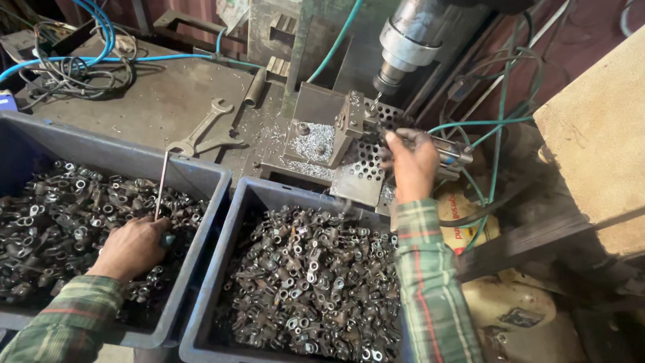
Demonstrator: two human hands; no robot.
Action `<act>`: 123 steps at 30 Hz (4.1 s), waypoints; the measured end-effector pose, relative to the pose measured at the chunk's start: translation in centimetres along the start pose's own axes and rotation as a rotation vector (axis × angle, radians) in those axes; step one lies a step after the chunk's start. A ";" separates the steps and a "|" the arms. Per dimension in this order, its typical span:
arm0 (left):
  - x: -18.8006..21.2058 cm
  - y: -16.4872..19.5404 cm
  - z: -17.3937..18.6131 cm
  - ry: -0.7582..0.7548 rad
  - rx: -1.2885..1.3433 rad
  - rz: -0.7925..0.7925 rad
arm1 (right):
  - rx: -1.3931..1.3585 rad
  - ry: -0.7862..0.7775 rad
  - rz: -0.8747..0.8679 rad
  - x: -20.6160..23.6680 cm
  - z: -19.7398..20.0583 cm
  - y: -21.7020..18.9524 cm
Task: The person picks small metal fittings from a bin, holds each under a drill press and works the hole with a blue-handled deburring/reaming tool, then drops the finished part into a second bin, repeating the cycle continuously.
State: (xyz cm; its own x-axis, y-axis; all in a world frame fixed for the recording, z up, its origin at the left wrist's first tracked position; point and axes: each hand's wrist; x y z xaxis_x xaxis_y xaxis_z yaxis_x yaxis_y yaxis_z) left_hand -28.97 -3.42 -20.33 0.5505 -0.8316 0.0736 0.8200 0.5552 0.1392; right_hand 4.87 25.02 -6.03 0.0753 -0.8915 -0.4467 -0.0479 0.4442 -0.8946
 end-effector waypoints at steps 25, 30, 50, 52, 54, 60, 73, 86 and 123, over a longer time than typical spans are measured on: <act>-0.9 -0.1 -1.4 0.026 0.069 -0.072 | -0.241 0.549 0.028 1.2 -6.4 1.3; -1.0 -0.1 -1.4 -0.014 0.073 -0.035 | -0.299 0.672 0.002 0.7 -7.4 2.2; -1.2 0.9 -0.8 0.028 -0.040 -0.123 | -0.376 0.188 -0.277 0.4 -4.5 2.6; -1.1 1.2 -0.5 0.005 -0.048 -0.112 | -0.335 0.048 -0.297 0.6 -3.3 2.4; -0.9 1.4 -0.3 0.012 -0.049 -0.113 | -0.253 -0.130 -0.341 1.2 -1.8 1.9; -0.9 1.2 -0.3 -0.030 -0.073 -0.101 | 0.258 -0.466 -0.053 5.2 3.0 -0.6; -0.8 0.1 -0.9 -0.137 -0.098 -0.021 | 1.413 -0.228 0.483 11.3 7.5 -4.5; 1.2 1.2 2.4 -0.013 0.770 0.240 | 0.448 -0.534 0.327 15.8 -1.3 0.8; -4.9 16.6 1.0 0.147 1.076 -0.413 | -0.633 -0.376 -0.590 14.2 -2.3 5.4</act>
State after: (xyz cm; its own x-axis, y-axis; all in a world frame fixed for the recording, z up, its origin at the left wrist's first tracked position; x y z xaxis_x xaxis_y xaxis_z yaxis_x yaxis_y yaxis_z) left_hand -18.19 9.84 -17.41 0.3429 -0.8969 -0.2793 0.4235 -0.1178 0.8982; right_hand 3.42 14.55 -17.13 0.5714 -0.8207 0.0039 -0.4236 -0.2991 -0.8550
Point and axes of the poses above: each hand's wrist, its own x-axis away from the middle knuckle, its own z-axis out of the back of the hand, y = z × x, and after that the axes turned 8 degrees about z, right-handed
